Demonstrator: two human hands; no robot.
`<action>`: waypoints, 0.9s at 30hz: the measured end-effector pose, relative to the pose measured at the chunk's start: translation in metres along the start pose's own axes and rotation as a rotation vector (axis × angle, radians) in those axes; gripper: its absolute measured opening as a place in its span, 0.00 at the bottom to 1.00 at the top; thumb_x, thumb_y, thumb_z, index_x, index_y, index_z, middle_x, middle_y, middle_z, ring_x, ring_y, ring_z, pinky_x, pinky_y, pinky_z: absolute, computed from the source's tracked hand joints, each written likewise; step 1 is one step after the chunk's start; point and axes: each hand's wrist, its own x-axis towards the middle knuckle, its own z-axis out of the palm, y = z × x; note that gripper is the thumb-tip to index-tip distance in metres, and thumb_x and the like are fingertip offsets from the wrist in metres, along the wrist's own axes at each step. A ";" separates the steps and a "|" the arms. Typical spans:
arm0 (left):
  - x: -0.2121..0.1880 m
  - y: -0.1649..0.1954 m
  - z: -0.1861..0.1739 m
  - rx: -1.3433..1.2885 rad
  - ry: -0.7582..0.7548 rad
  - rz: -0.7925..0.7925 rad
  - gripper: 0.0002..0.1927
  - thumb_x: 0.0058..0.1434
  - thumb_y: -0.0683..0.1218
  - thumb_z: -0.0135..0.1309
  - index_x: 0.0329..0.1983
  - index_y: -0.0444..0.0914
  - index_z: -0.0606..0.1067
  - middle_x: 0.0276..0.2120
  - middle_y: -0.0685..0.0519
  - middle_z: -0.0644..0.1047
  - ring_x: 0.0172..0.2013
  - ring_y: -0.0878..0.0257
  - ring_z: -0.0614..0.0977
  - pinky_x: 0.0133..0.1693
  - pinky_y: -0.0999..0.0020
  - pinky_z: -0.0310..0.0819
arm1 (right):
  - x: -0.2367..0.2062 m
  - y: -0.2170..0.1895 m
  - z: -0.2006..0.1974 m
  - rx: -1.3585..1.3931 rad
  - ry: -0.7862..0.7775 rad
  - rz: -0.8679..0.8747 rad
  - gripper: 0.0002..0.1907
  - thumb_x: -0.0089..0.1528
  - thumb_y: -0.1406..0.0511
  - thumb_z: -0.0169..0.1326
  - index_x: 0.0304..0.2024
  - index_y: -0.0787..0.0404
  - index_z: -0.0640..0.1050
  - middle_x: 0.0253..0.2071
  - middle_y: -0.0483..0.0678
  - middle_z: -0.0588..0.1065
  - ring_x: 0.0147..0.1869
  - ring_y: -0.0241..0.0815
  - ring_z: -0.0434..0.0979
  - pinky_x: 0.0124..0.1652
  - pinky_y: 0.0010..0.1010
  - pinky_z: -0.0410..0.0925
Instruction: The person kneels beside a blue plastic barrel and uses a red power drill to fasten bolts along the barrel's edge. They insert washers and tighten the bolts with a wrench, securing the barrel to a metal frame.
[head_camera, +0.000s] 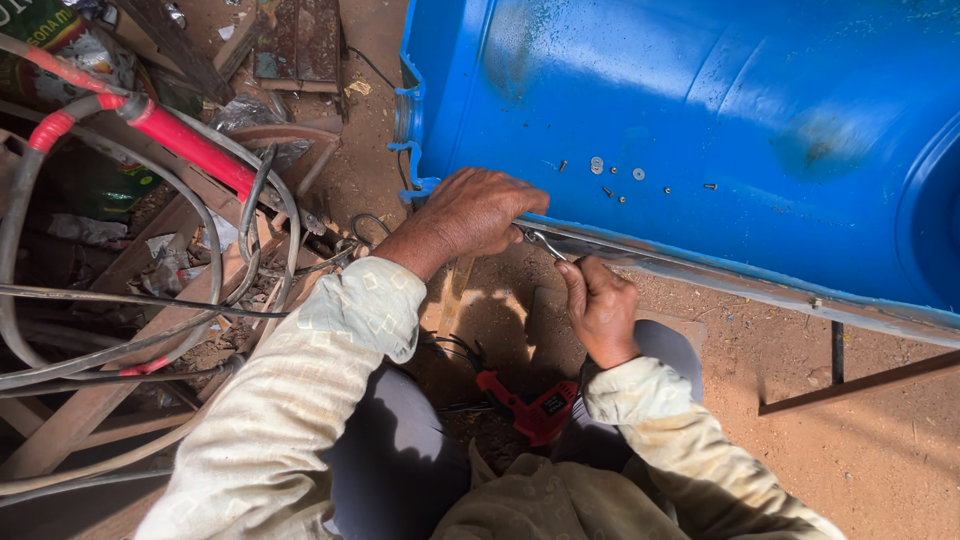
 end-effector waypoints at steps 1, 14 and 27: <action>0.000 0.000 0.000 0.005 0.005 0.009 0.21 0.50 0.45 0.70 0.48 0.47 0.79 0.46 0.57 0.82 0.50 0.54 0.82 0.49 0.52 0.75 | -0.007 0.010 0.018 0.113 -0.004 0.049 0.20 0.71 0.58 0.54 0.26 0.59 0.72 0.16 0.44 0.69 0.18 0.34 0.68 0.20 0.33 0.62; 0.000 -0.002 -0.003 -0.003 -0.030 0.015 0.20 0.52 0.47 0.68 0.49 0.49 0.78 0.45 0.60 0.81 0.51 0.58 0.80 0.51 0.53 0.72 | -0.029 -0.003 0.064 0.828 -0.155 0.383 0.11 0.74 0.62 0.46 0.50 0.60 0.76 0.27 0.42 0.68 0.30 0.33 0.65 0.30 0.26 0.62; -0.008 0.000 0.006 0.124 0.051 0.049 0.16 0.54 0.45 0.65 0.47 0.45 0.77 0.44 0.56 0.80 0.50 0.55 0.80 0.51 0.48 0.70 | 0.001 -0.036 -0.017 0.166 -0.208 0.315 0.09 0.69 0.62 0.51 0.38 0.59 0.79 0.21 0.45 0.74 0.20 0.38 0.71 0.22 0.33 0.63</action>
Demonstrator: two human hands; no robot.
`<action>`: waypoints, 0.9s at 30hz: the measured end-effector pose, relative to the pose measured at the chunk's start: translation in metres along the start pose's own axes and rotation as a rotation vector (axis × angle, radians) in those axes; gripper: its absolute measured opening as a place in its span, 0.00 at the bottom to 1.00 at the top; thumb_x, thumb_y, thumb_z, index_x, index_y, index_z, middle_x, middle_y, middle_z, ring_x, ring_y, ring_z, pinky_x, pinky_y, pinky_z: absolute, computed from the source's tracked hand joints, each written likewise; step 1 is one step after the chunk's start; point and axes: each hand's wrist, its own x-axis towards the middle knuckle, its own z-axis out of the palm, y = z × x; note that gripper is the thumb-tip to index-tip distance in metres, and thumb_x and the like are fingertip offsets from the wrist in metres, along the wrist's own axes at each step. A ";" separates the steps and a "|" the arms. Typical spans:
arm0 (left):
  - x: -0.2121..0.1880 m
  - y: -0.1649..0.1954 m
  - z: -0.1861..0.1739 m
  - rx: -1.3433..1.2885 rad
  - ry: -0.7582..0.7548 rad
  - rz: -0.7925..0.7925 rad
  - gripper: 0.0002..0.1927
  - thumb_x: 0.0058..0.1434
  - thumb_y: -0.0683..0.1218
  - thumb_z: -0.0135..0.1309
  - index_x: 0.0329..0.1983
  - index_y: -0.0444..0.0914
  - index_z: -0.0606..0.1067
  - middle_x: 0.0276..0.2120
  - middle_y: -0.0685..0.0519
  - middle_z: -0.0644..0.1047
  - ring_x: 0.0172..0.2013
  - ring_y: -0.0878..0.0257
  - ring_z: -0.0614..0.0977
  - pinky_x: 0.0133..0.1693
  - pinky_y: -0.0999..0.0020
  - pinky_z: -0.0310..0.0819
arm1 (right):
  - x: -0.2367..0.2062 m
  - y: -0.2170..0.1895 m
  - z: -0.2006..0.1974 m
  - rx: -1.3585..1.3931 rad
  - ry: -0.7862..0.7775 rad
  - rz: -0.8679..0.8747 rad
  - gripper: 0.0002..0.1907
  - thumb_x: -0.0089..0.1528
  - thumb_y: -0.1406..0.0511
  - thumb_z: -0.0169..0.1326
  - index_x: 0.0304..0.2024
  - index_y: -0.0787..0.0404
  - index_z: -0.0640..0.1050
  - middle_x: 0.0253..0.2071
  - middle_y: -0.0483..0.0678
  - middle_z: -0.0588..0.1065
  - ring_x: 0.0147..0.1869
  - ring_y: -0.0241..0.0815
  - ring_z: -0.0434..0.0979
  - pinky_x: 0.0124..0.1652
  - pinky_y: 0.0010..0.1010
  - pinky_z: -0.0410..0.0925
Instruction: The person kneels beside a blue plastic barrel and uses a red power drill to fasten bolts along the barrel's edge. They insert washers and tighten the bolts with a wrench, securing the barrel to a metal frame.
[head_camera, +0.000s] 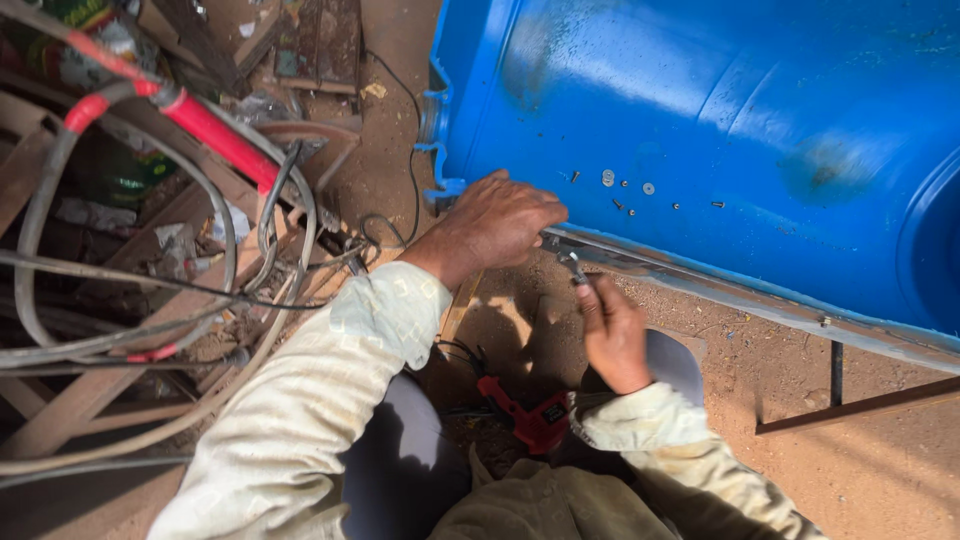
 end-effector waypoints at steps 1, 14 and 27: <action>0.000 0.000 0.002 -0.010 -0.027 -0.017 0.15 0.56 0.46 0.65 0.47 0.45 0.77 0.43 0.56 0.80 0.50 0.56 0.80 0.52 0.49 0.70 | 0.004 -0.006 -0.017 -0.172 0.029 -0.195 0.09 0.69 0.62 0.53 0.37 0.60 0.79 0.22 0.47 0.75 0.21 0.39 0.71 0.22 0.35 0.63; 0.003 -0.006 0.014 -0.025 0.048 0.010 0.12 0.56 0.45 0.65 0.43 0.44 0.79 0.40 0.56 0.82 0.46 0.56 0.83 0.49 0.50 0.75 | 0.054 -0.103 -0.083 -0.923 -0.170 -0.693 0.13 0.64 0.58 0.59 0.28 0.58 0.81 0.20 0.50 0.76 0.21 0.50 0.77 0.22 0.41 0.67; 0.004 -0.006 0.015 0.009 0.037 0.019 0.14 0.55 0.47 0.66 0.44 0.42 0.79 0.39 0.54 0.82 0.44 0.55 0.83 0.46 0.50 0.75 | 0.045 -0.069 -0.058 -0.788 -0.004 -0.645 0.17 0.67 0.56 0.58 0.28 0.59 0.78 0.18 0.48 0.72 0.18 0.48 0.72 0.22 0.41 0.64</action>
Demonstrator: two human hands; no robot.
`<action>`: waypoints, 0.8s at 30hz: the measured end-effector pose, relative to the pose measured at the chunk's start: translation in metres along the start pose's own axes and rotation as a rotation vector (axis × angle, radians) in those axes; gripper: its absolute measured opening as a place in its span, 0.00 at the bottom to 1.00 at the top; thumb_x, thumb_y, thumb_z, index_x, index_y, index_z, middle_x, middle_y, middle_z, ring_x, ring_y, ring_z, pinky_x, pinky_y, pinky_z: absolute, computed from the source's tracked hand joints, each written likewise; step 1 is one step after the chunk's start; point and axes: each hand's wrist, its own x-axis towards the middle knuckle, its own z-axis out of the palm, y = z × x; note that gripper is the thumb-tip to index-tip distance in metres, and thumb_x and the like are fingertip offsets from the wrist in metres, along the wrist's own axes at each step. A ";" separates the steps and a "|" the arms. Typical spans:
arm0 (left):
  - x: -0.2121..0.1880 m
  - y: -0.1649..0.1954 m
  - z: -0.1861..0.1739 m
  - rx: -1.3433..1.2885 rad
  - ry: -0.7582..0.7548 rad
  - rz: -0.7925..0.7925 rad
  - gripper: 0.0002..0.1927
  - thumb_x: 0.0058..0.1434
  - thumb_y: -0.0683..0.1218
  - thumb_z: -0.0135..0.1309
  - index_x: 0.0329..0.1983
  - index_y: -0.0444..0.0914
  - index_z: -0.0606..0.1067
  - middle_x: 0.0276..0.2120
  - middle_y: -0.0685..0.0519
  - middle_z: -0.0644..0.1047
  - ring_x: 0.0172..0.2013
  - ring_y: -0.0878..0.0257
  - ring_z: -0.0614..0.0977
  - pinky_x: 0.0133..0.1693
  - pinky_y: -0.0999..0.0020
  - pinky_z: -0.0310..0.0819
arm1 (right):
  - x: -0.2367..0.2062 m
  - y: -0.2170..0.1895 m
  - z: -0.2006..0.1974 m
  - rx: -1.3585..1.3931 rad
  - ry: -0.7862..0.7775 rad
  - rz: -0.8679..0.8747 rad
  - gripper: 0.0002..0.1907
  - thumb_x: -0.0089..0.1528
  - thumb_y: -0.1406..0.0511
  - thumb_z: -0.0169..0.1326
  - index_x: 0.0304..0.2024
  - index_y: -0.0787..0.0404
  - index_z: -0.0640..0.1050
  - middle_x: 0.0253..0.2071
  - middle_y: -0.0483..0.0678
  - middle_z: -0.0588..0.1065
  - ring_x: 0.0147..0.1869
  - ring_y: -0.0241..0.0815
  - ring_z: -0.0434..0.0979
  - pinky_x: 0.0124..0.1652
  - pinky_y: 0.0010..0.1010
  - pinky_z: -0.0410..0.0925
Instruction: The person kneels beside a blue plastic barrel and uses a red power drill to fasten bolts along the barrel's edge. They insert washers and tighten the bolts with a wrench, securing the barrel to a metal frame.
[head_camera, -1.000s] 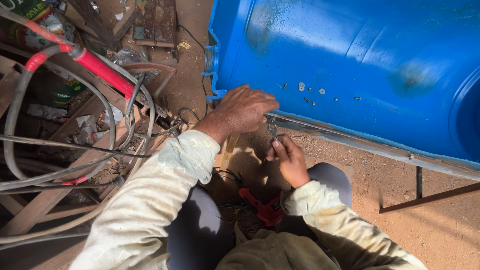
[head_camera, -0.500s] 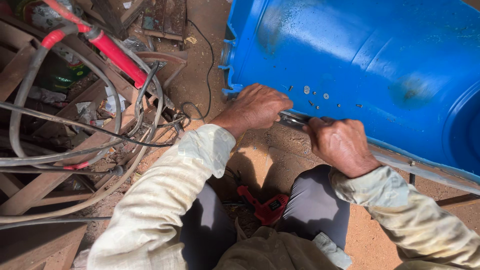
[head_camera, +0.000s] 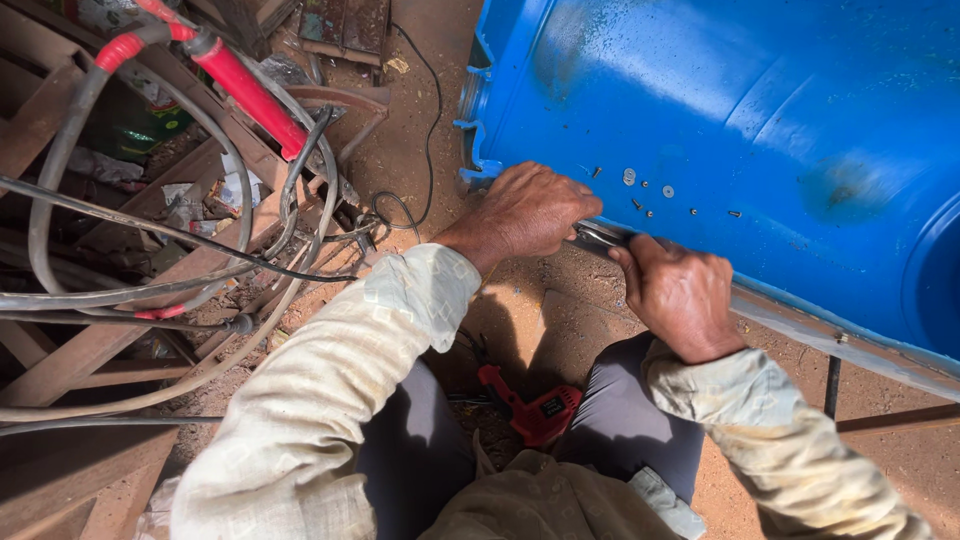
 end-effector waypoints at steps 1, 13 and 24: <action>0.001 -0.001 0.001 -0.001 -0.013 -0.002 0.14 0.56 0.46 0.65 0.44 0.43 0.79 0.39 0.54 0.82 0.44 0.55 0.84 0.46 0.50 0.75 | -0.006 -0.001 0.010 0.001 0.011 0.042 0.17 0.68 0.56 0.58 0.29 0.59 0.78 0.16 0.47 0.71 0.16 0.47 0.70 0.22 0.41 0.64; 0.006 -0.009 0.003 0.030 -0.080 0.029 0.14 0.56 0.40 0.61 0.46 0.43 0.78 0.39 0.55 0.81 0.43 0.54 0.84 0.45 0.51 0.75 | -0.050 -0.020 0.109 0.616 0.296 0.373 0.18 0.73 0.60 0.55 0.30 0.62 0.72 0.21 0.47 0.70 0.22 0.41 0.71 0.24 0.35 0.62; 0.037 -0.002 -0.032 -0.113 -0.246 -0.127 0.31 0.70 0.70 0.48 0.42 0.38 0.79 0.36 0.45 0.78 0.42 0.48 0.81 0.42 0.44 0.73 | -0.050 -0.019 0.106 0.631 0.195 0.453 0.19 0.71 0.59 0.54 0.29 0.62 0.70 0.19 0.54 0.69 0.22 0.55 0.70 0.26 0.42 0.64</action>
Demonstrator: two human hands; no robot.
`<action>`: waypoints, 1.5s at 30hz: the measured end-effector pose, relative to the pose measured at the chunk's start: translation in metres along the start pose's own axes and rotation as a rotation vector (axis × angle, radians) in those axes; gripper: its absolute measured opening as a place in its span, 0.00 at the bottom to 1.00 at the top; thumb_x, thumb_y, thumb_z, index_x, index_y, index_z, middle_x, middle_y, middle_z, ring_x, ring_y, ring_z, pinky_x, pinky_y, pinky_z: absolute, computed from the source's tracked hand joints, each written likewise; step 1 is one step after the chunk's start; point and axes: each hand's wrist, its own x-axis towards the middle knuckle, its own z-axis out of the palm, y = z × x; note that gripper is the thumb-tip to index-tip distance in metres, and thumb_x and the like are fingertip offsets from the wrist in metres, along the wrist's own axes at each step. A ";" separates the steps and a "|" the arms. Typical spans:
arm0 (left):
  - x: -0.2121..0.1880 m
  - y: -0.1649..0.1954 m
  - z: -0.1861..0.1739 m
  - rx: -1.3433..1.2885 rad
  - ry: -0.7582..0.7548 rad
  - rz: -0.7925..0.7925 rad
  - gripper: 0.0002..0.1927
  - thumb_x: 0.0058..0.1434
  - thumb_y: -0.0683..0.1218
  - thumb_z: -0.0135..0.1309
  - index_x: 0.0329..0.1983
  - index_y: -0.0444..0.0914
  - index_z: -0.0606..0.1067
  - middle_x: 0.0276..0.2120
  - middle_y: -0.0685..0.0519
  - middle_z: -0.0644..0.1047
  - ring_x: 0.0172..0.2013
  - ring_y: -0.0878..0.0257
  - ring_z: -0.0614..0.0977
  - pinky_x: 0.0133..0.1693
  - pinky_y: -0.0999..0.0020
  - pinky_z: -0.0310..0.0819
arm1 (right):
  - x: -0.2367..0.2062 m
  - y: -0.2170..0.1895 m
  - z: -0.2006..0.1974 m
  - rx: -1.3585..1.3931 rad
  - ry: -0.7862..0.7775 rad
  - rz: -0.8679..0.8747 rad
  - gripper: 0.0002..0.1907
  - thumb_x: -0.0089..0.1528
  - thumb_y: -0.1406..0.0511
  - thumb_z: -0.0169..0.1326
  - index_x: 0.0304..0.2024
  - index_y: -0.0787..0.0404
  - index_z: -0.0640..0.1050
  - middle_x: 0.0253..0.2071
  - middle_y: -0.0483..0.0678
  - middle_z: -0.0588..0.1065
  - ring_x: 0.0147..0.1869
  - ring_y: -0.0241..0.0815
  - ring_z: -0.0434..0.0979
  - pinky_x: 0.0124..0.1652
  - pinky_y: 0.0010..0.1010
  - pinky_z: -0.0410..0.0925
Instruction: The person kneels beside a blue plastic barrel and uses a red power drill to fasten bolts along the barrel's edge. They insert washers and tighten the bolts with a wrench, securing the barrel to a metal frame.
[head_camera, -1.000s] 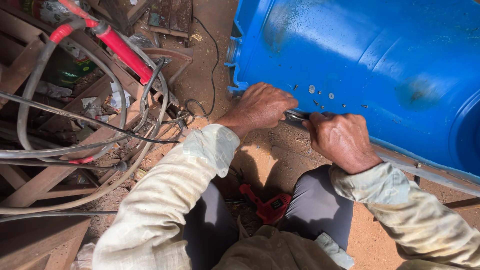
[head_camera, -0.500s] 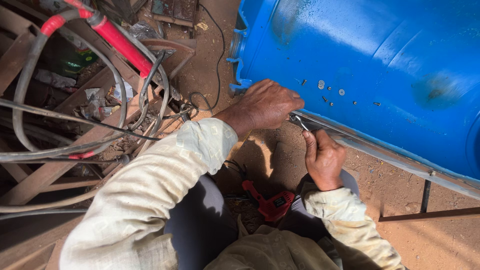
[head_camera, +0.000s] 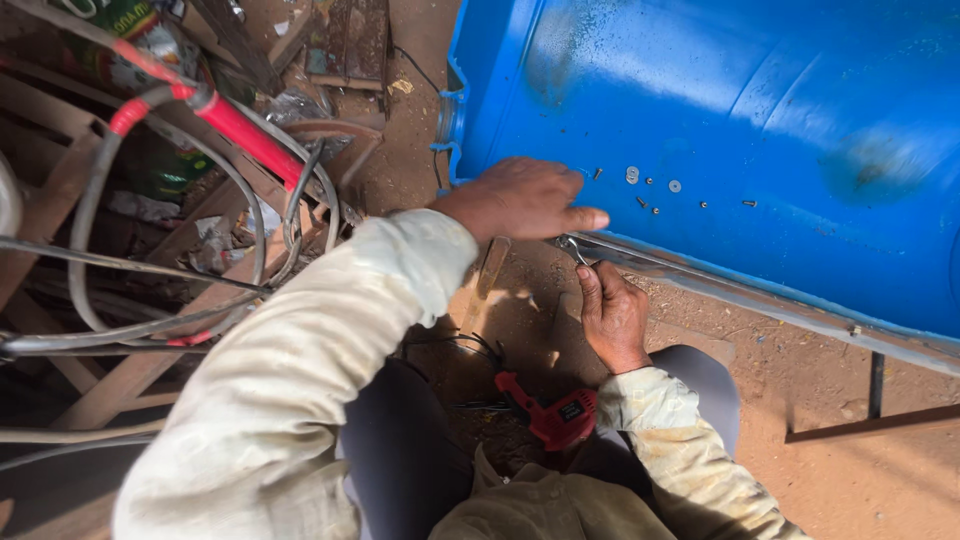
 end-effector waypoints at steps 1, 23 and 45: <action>0.005 0.006 -0.001 0.091 -0.073 0.022 0.34 0.70 0.72 0.44 0.38 0.38 0.80 0.34 0.45 0.79 0.40 0.48 0.82 0.43 0.45 0.73 | 0.000 -0.002 -0.002 0.006 -0.003 -0.005 0.19 0.72 0.58 0.54 0.29 0.62 0.71 0.20 0.55 0.70 0.24 0.57 0.71 0.27 0.43 0.64; 0.049 -0.022 0.009 0.190 -0.323 0.487 0.34 0.70 0.69 0.34 0.38 0.44 0.84 0.26 0.50 0.81 0.27 0.56 0.83 0.33 0.53 0.79 | -0.002 0.001 0.045 0.361 0.180 0.194 0.15 0.67 0.57 0.51 0.41 0.63 0.79 0.26 0.52 0.78 0.29 0.48 0.80 0.33 0.39 0.70; 0.043 -0.011 0.013 0.299 -0.356 0.547 0.33 0.73 0.63 0.39 0.22 0.37 0.76 0.20 0.46 0.77 0.27 0.48 0.81 0.33 0.49 0.77 | -0.027 -0.079 0.146 1.805 0.406 0.510 0.23 0.72 0.48 0.45 0.31 0.56 0.69 0.21 0.40 0.58 0.26 0.35 0.56 0.31 0.31 0.56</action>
